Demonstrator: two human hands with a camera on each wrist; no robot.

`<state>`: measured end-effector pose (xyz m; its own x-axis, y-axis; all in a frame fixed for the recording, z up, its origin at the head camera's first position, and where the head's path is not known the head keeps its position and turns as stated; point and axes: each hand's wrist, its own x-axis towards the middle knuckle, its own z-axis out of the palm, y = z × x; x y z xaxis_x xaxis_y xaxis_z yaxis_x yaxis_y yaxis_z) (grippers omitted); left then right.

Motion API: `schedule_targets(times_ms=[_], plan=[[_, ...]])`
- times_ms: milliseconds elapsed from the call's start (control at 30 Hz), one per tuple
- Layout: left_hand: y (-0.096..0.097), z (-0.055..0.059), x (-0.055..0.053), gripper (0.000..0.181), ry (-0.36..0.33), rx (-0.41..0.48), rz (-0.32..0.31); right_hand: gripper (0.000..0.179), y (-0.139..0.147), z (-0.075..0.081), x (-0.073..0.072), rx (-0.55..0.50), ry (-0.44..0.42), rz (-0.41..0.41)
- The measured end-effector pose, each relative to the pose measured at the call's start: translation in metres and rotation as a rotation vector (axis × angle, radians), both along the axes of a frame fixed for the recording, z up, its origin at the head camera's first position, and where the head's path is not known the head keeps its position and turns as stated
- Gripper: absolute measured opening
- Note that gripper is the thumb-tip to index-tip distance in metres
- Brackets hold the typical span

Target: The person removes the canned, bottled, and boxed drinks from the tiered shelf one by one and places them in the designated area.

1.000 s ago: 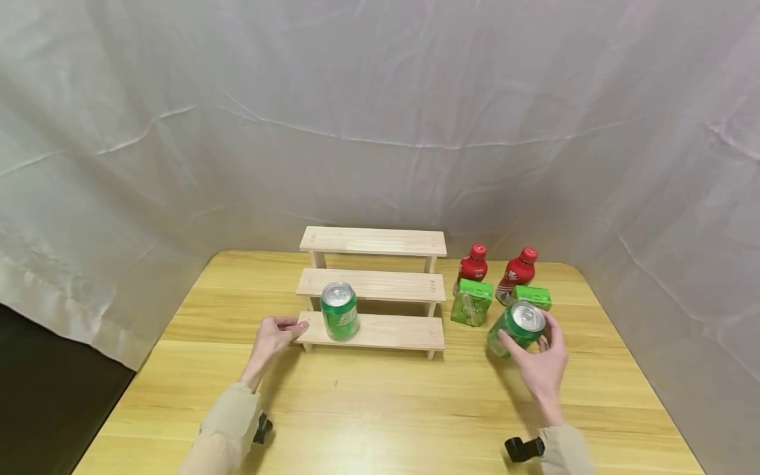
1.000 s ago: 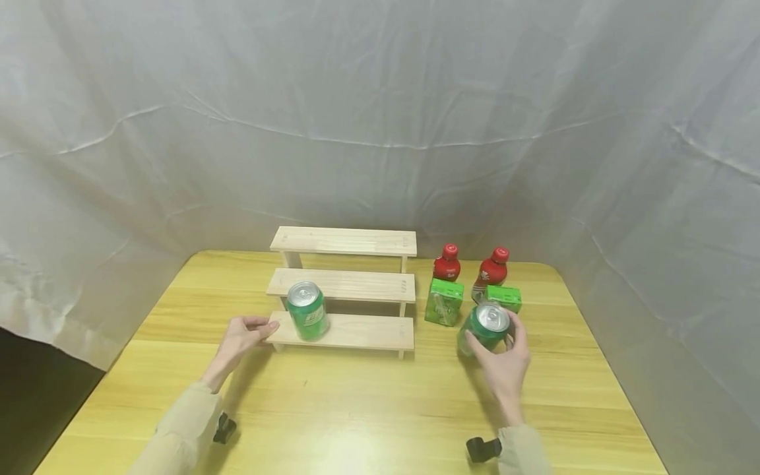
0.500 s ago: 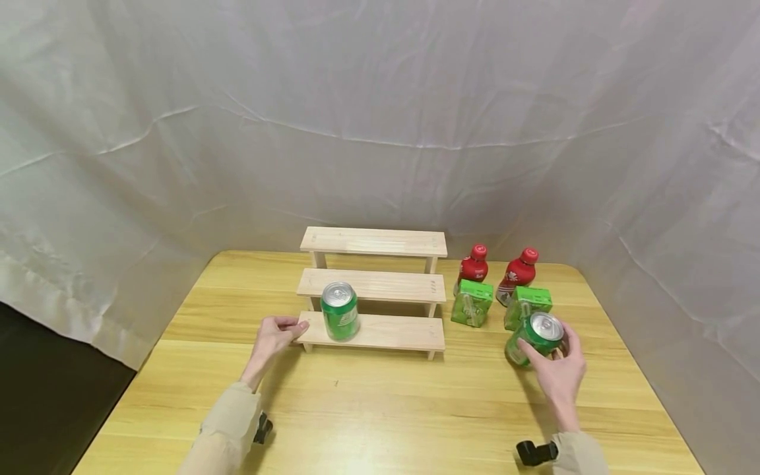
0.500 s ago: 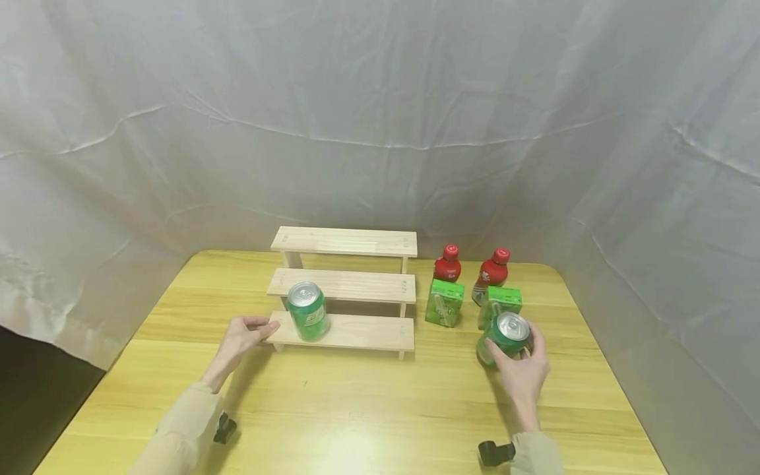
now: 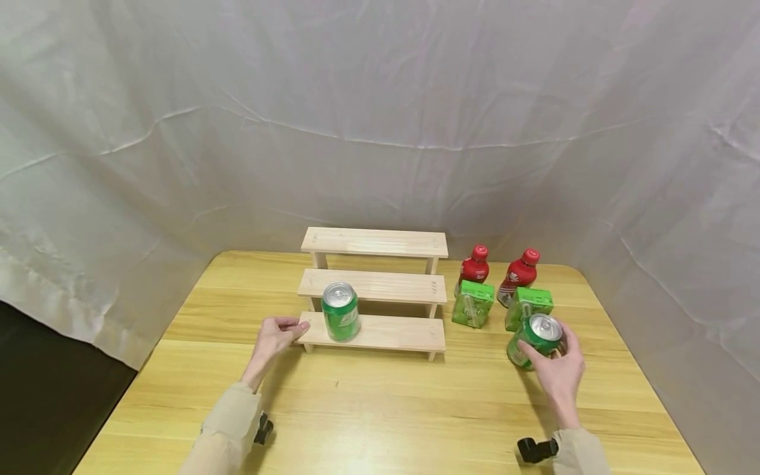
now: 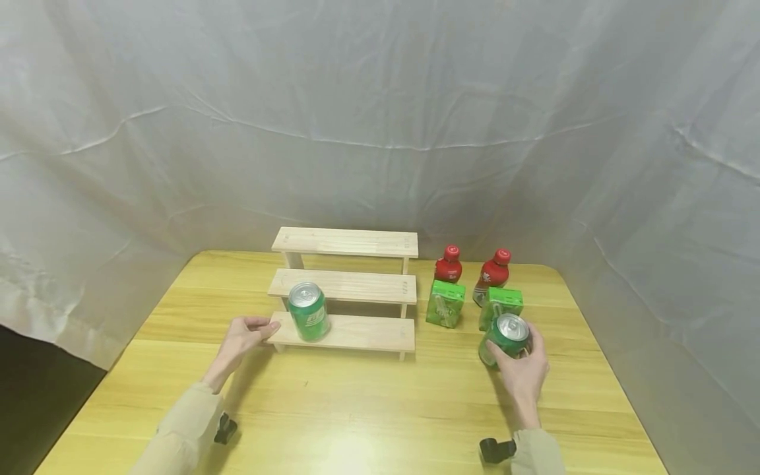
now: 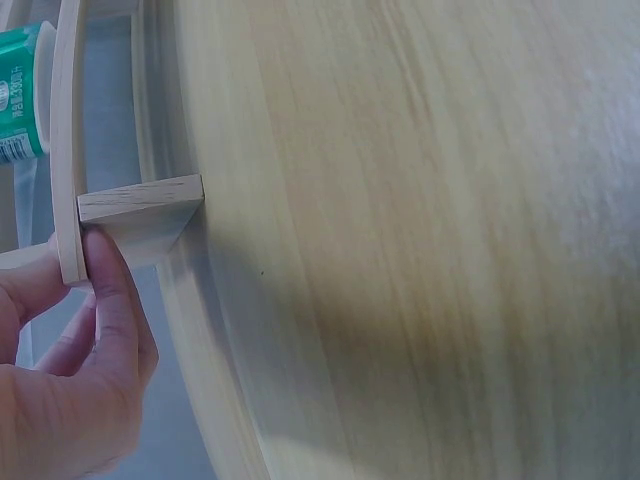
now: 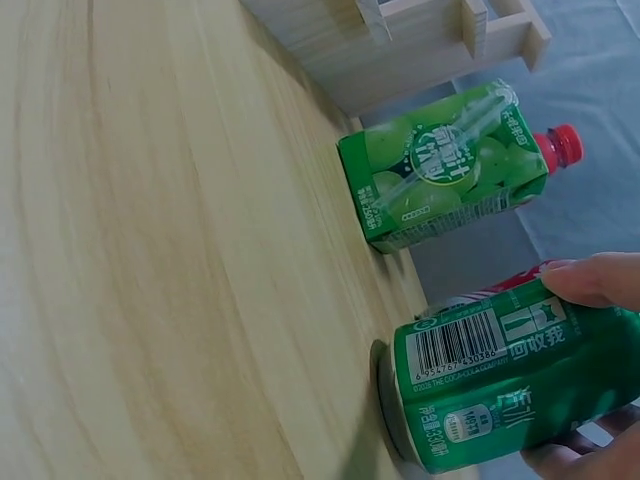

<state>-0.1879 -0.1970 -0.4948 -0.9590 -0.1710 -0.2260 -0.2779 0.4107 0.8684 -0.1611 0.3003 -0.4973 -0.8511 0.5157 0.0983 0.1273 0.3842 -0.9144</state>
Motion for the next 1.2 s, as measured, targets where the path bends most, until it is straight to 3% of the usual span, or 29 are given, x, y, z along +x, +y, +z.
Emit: schedule_targets(times_ms=[867,1067,1200], plan=[[-0.0003,-0.0013,-0.0001,0.043,0.018,-0.003,0.002,0.086,0.0053,-0.0068,-0.0003,0.004,0.022,0.086],[0.0004,-0.0007,-0.0002,0.044,0.007,-0.003,0.008,0.086,0.0055,-0.0062,-0.0005,0.036,-0.001,0.093],[0.0008,0.0008,0.0007,0.045,0.001,-0.007,0.005,0.091,0.0049,-0.005,0.0,0.057,0.032,0.126]])
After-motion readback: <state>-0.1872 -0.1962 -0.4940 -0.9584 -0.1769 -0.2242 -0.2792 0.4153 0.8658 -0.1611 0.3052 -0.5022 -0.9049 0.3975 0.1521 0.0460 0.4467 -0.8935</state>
